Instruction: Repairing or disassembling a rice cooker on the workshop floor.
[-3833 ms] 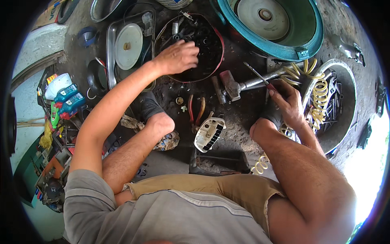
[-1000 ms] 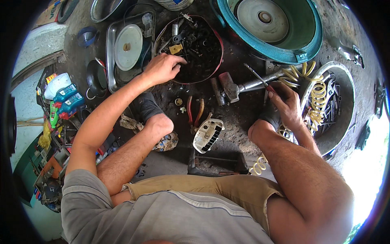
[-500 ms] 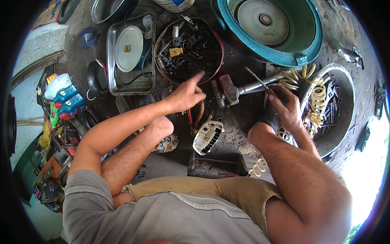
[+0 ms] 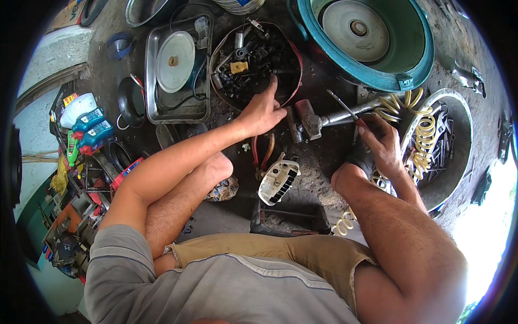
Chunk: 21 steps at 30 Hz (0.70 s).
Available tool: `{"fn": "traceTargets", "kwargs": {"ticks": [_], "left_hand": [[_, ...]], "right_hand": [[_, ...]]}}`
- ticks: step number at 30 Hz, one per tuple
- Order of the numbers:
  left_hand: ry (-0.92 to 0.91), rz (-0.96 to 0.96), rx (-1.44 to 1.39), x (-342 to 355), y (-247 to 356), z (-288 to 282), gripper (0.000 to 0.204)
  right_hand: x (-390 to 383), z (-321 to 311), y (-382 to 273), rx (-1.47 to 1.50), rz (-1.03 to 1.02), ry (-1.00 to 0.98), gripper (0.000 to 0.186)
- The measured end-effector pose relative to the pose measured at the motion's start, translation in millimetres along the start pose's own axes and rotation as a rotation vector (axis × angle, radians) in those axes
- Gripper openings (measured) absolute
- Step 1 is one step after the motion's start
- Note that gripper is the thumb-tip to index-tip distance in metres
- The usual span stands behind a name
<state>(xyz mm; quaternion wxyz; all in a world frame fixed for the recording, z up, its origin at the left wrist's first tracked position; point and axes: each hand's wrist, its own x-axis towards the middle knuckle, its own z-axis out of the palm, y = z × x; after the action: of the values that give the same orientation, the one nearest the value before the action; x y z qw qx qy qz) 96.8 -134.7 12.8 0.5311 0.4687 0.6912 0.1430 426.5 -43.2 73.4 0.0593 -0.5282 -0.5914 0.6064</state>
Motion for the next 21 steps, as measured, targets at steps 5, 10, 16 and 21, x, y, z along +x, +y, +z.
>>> {"fn": "traceTargets", "kwargs": {"ticks": [5, 10, 16, 21], "left_hand": [[-0.107, 0.243, 0.105, -17, 2, 7, 0.096], [-0.051, 0.311, 0.362, -28, -2, -17, 0.080], [0.033, 0.222, 0.649, -14, -36, -58, 0.070], [-0.061, 0.152, 0.609, -4, -29, -61, 0.062]], "right_hand": [[2, 0, -5, -0.006, -0.007, -0.024, 0.034], [1, 0, 1, 0.012, 0.001, -0.018, 0.035], [1, 1, 2, 0.010, -0.018, -0.012, 0.038], [3, 3, -2, -0.014, -0.026, -0.034, 0.038]]}}
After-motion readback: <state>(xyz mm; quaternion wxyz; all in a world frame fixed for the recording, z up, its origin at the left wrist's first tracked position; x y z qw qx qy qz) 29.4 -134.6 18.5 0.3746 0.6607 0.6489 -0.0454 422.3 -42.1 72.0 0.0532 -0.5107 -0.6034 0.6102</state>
